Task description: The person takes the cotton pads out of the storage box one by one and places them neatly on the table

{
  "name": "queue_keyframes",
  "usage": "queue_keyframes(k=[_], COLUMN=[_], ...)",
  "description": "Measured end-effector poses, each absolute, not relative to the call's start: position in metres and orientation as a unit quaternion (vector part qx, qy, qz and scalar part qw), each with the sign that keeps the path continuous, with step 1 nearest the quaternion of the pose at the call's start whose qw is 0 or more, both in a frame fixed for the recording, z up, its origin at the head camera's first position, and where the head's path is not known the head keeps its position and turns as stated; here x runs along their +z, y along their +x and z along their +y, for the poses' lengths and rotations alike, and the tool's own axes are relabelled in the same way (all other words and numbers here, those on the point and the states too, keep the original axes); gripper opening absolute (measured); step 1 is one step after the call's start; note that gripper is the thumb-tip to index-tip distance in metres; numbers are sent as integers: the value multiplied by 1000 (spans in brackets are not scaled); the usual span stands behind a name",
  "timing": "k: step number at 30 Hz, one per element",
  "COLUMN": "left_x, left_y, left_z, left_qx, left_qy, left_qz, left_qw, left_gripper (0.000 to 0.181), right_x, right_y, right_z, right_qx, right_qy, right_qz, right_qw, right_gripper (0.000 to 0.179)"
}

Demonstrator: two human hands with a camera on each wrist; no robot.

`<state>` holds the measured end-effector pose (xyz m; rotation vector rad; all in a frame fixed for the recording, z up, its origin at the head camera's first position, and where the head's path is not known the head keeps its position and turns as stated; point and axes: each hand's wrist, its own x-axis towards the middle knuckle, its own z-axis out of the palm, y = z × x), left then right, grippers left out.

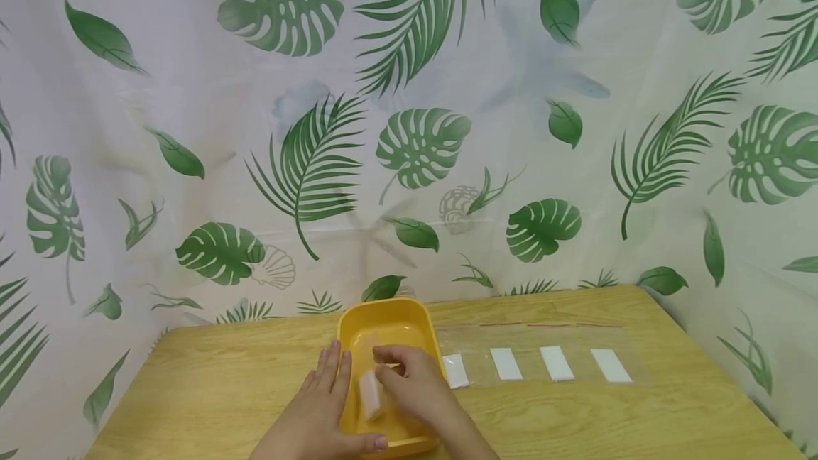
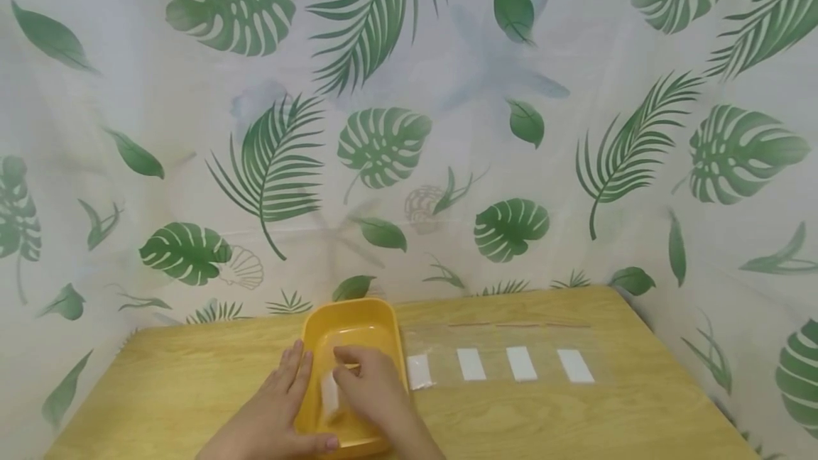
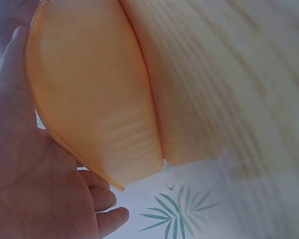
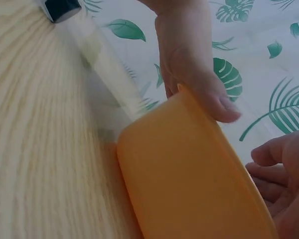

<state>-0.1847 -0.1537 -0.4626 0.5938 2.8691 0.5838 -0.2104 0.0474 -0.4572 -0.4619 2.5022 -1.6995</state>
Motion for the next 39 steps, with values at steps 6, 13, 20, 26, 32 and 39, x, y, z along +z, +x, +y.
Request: queue_keyframes(k=[6, 13, 20, 26, 32, 39], left_x=[-463, -461, -463, -465, -466, -462], left_y=[-187, -185, -185, -186, -187, -187], left_z=[-155, -153, -152, -153, -155, -152], left_qx=[190, 195, 189, 191, 185, 196], left_qy=[194, 188, 180, 186, 185, 165], left_qz=[959, 959, 961, 960, 961, 961], left_qw=[85, 83, 93, 89, 90, 107], left_gripper=[131, 131, 135, 135, 136, 135], right_x=[-443, -436, -439, -444, -442, -445], right_y=[-212, -208, -202, -200, -208, -216], right_z=[60, 91, 149, 193, 229, 268], right_qx=[-632, -704, -730, -721, -732, -763], right_qy=[-127, -98, -45, 3, 21, 2], right_qz=[764, 703, 682, 692, 681, 646], right_qw=[-22, 2, 24, 13, -11, -19], right_gripper=[25, 24, 34, 32, 32, 21])
